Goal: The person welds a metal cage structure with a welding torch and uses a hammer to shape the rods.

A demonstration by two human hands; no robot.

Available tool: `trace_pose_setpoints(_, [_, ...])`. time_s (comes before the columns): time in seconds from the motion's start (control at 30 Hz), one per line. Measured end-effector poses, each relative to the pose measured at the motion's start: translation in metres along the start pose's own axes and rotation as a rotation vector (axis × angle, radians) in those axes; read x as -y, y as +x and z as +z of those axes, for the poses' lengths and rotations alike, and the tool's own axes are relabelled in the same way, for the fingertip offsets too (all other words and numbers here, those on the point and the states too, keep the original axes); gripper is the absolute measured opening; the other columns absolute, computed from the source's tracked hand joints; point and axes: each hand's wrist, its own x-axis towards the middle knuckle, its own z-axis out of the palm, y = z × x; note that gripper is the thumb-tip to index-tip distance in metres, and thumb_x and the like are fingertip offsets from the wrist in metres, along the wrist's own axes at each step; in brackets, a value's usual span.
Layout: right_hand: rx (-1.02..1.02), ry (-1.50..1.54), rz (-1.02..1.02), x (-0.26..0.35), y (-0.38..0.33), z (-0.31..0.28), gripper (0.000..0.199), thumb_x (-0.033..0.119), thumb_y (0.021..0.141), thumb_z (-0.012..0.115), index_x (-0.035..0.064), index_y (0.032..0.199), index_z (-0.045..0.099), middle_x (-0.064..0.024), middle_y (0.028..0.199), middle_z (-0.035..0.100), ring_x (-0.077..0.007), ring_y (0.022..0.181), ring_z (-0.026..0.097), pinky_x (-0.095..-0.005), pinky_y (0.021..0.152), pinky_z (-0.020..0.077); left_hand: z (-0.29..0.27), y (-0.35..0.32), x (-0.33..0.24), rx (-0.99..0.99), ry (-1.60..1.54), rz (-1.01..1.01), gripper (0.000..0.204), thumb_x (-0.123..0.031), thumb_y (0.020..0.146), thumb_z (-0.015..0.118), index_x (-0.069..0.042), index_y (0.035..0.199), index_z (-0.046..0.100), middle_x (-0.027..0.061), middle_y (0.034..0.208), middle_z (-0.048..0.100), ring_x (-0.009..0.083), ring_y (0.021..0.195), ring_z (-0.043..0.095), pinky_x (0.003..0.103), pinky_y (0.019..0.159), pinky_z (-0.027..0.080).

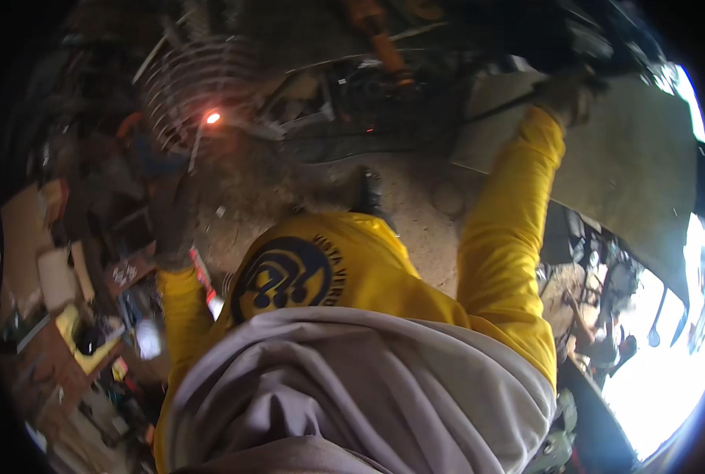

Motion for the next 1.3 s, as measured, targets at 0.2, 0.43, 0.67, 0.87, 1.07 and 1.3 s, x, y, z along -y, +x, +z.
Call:
trace_pose_setpoints(0.2, [-0.110,-0.165,-0.216,0.013,-0.025,-0.005,0.053,0.047,0.088,0.062,-0.0046,0.099,0.063,-0.0216,0.082,0.069,-0.0360,0.078,0.069,-0.0559,0.089,0.0512,-0.006,0.003,-0.005,0.066,0.045,-0.080,0.020,-0.015,0.094,0.070,0.000,0.108,0.071,0.0121,0.085,0.069,0.0209,0.076,0.067,0.033,0.070,0.051])
trace_pose_setpoints(0.43, [-0.268,-0.142,-0.271,-0.017,-0.054,-0.011,0.060,0.049,0.095,0.058,-0.0039,0.125,0.054,-0.0189,0.101,0.068,-0.0332,0.088,0.067,-0.0427,0.081,0.0541,-0.005,0.002,-0.007,0.095,0.095,-0.068,0.023,-0.015,0.095,0.069,0.002,0.111,0.069,0.0095,0.083,0.068,0.0166,0.073,0.064,0.032,0.070,0.050])
trace_pose_setpoints(0.67, [1.290,0.928,0.510,0.126,-0.331,-0.030,0.044,0.032,0.107,0.052,-0.0010,0.137,0.055,-0.0128,0.121,0.069,-0.0281,0.113,0.066,-0.0390,0.106,0.0489,-0.006,0.004,-0.001,0.071,0.158,0.034,0.020,-0.016,0.093,0.074,0.000,0.103,0.070,0.0143,0.090,0.072,0.0258,0.078,0.071,0.036,0.070,0.054])
trace_pose_setpoints(0.87, [1.608,1.401,0.812,0.159,-0.406,0.019,0.054,0.045,0.107,0.048,0.0028,0.142,0.051,-0.0113,0.135,0.063,-0.0263,0.118,0.064,-0.0412,0.105,0.0499,-0.008,0.003,-0.011,0.115,0.088,-0.183,0.023,-0.015,0.092,0.075,0.001,0.107,0.070,0.0131,0.098,0.075,0.0232,0.087,0.073,0.033,0.080,0.056])
trace_pose_setpoints(1.07, [1.498,1.896,1.601,0.174,-0.409,0.024,0.043,0.040,0.110,0.043,0.0072,0.135,0.055,-0.0099,0.131,0.062,-0.0257,0.115,0.060,-0.0441,0.105,0.0474,-0.010,0.002,-0.003,0.108,0.167,-0.086,0.025,-0.011,0.090,0.076,0.002,0.111,0.070,0.0127,0.102,0.075,0.0200,0.090,0.072,0.031,0.080,0.056])
trace_pose_setpoints(1.3, [1.370,1.865,1.461,0.182,-0.411,0.017,0.043,0.043,0.110,0.043,0.0072,0.129,0.059,-0.0069,0.122,0.064,-0.0235,0.106,0.062,-0.0438,0.098,0.0489,-0.009,0.000,-0.008,0.120,0.080,-0.152,0.022,-0.010,0.092,0.075,0.001,0.110,0.069,0.0108,0.101,0.074,0.0189,0.089,0.071,0.031,0.080,0.056])
